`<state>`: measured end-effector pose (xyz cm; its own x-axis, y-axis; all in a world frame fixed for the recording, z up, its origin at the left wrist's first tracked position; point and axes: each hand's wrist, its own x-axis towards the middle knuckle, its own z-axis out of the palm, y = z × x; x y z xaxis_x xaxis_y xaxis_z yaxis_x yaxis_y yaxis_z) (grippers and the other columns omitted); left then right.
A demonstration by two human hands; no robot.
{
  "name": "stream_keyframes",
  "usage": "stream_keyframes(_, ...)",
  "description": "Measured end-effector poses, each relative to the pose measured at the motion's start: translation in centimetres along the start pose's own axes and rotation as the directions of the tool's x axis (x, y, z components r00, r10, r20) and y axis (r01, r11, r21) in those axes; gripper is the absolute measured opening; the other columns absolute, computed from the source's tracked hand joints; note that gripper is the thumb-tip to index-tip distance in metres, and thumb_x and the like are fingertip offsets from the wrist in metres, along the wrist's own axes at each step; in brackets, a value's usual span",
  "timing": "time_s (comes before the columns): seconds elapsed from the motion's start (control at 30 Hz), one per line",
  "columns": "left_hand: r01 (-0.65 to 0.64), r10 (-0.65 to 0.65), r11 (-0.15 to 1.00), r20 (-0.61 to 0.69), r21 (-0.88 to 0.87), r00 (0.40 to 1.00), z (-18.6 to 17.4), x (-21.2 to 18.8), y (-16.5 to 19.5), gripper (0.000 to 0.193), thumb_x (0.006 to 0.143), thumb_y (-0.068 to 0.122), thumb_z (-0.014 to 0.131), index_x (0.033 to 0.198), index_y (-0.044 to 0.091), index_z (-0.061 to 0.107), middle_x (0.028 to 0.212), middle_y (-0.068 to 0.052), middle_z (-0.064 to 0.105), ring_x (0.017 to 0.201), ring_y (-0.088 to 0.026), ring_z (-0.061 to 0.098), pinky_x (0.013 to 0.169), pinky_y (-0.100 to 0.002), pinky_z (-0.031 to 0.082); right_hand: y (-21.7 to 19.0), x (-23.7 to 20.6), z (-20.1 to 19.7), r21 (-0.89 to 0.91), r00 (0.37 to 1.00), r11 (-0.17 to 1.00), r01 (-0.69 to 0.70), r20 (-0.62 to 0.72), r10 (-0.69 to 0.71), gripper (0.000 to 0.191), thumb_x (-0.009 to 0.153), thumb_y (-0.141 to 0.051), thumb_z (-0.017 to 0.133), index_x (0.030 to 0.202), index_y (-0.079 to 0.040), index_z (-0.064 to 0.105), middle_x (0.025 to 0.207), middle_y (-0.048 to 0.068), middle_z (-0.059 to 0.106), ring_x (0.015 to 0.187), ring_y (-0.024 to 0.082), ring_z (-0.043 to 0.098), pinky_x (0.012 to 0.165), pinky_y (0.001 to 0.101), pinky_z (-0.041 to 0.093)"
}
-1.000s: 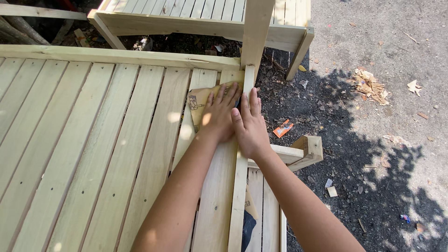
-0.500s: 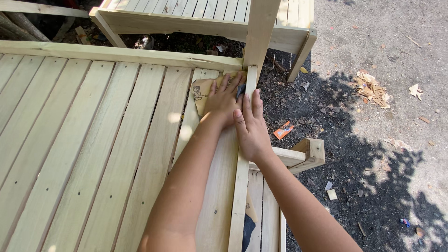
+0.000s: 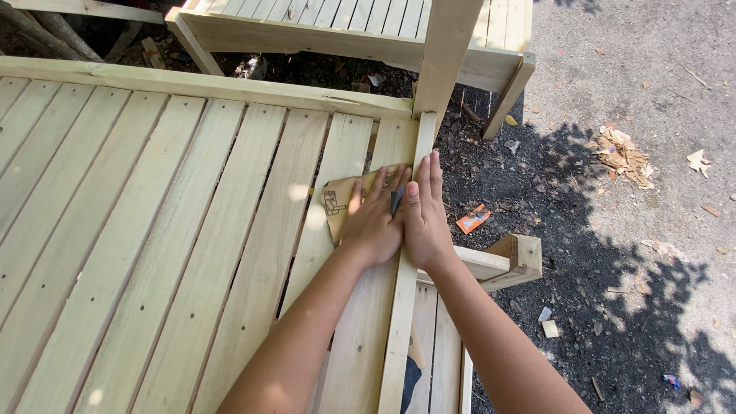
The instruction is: The person sands the slatted surface and edges of an unfinished wooden bench outdoors, rubbing sandpaper back and forth across the planks and along the frame rails, moving progressively across different sections of the seat and side rails.
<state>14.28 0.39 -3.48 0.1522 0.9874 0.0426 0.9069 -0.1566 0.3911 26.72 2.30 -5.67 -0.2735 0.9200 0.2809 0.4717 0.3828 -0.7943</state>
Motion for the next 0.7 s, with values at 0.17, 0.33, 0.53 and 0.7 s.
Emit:
stream_keyframes(0.17,0.185,-0.186,0.982,0.034,0.034,0.982,-1.3,9.1,0.7,0.064,0.105,0.050,0.010,0.165,0.027,0.011,0.171,0.011,0.011,0.160,-0.016,0.003,0.128,-0.051,-0.003,0.9,-0.3,0.0,0.034,1.000,0.999,0.007,0.019,-0.008,0.076,0.109,-0.051,0.009,0.162,0.005,0.011,0.174,0.019,0.004,0.161,0.037,-0.002,0.128,0.0419,0.008)
stream_keyframes(0.33,0.065,-0.074,0.993,0.094,0.095,0.993,-1.1,-0.1,1.2,0.063,0.103,0.046,0.013,0.163,0.029,0.013,0.173,0.007,0.006,0.158,-0.019,0.000,0.125,-0.052,-0.004,1.1,0.9,0.2,-0.120,0.997,0.990,-0.077,0.008,0.078,0.076,0.108,-0.054,0.007,0.165,-0.003,0.012,0.174,0.015,0.000,0.161,0.035,-0.003,0.128,0.0484,0.007)
stream_keyframes(0.53,0.048,-0.044,0.998,0.116,-0.032,0.992,-0.1,-16.1,3.6,0.066,0.106,0.049,0.011,0.164,0.017,0.013,0.173,0.000,0.011,0.159,-0.023,0.003,0.126,-0.047,-0.001,0.7,-1.9,-0.1,-0.069,0.959,0.964,-0.256,0.104,0.262,0.078,0.103,-0.058,0.007,0.165,-0.011,0.006,0.174,0.008,-0.004,0.160,0.031,-0.007,0.122,0.0558,0.004)
stream_keyframes(0.7,0.073,-0.072,0.997,0.061,-0.021,0.996,0.7,-11.1,2.8,0.067,0.105,0.049,0.010,0.164,0.018,0.012,0.172,0.000,0.011,0.158,-0.019,0.005,0.127,-0.042,0.000,0.8,-4.9,-0.3,-0.043,0.983,0.984,-0.175,0.053,0.177,0.078,0.106,-0.060,0.005,0.166,-0.010,0.008,0.175,0.007,-0.002,0.161,0.032,-0.006,0.126,0.0555,0.004)
